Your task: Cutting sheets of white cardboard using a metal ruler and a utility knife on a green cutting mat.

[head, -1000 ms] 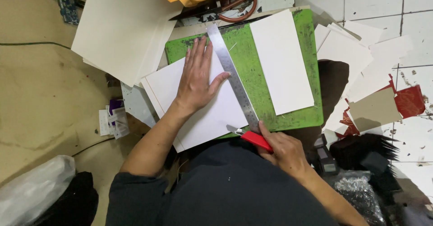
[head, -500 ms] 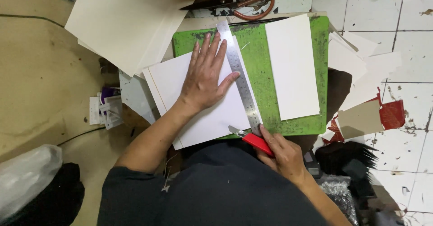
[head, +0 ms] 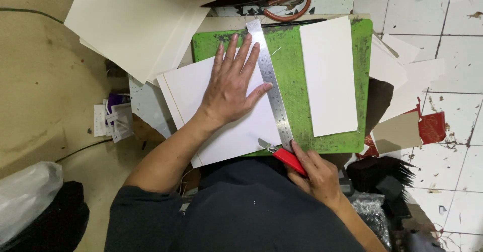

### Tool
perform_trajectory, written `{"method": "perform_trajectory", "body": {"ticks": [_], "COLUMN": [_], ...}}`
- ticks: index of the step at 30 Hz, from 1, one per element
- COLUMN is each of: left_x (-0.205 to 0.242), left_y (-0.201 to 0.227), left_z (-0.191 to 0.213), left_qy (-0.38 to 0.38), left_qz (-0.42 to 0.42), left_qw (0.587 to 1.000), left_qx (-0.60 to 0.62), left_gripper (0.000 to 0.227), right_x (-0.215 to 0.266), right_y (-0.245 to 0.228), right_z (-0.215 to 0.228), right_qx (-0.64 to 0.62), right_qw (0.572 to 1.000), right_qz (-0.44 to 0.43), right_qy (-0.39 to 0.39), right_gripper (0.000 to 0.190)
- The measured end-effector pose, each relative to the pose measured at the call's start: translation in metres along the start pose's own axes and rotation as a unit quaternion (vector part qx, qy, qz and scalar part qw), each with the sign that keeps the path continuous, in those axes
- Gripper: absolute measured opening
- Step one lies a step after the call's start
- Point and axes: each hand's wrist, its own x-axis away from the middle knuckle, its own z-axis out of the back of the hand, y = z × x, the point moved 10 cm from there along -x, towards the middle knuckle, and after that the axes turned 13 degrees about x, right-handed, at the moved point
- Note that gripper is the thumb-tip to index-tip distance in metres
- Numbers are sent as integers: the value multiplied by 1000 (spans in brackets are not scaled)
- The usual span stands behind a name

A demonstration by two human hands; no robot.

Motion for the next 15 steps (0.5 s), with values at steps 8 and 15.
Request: {"method": "perform_trajectory", "body": {"ticks": [8,15], "left_x": [0,-1], "left_y": [-2,-7], "left_z": [-3,-11], "left_qy": [-9,-54], "left_qz": [5,30], "left_qw": [1000,996], "left_qx": [-4,-68], "left_gripper": [78,85], "right_x": [2,9], "right_y": [3,-1], "right_z": [-3,-6], "right_qx": [-11,-20], "right_qw": [1000,997], "right_qz": [-3,71], "right_qy": [1,-29], "right_gripper": [56,68]}}
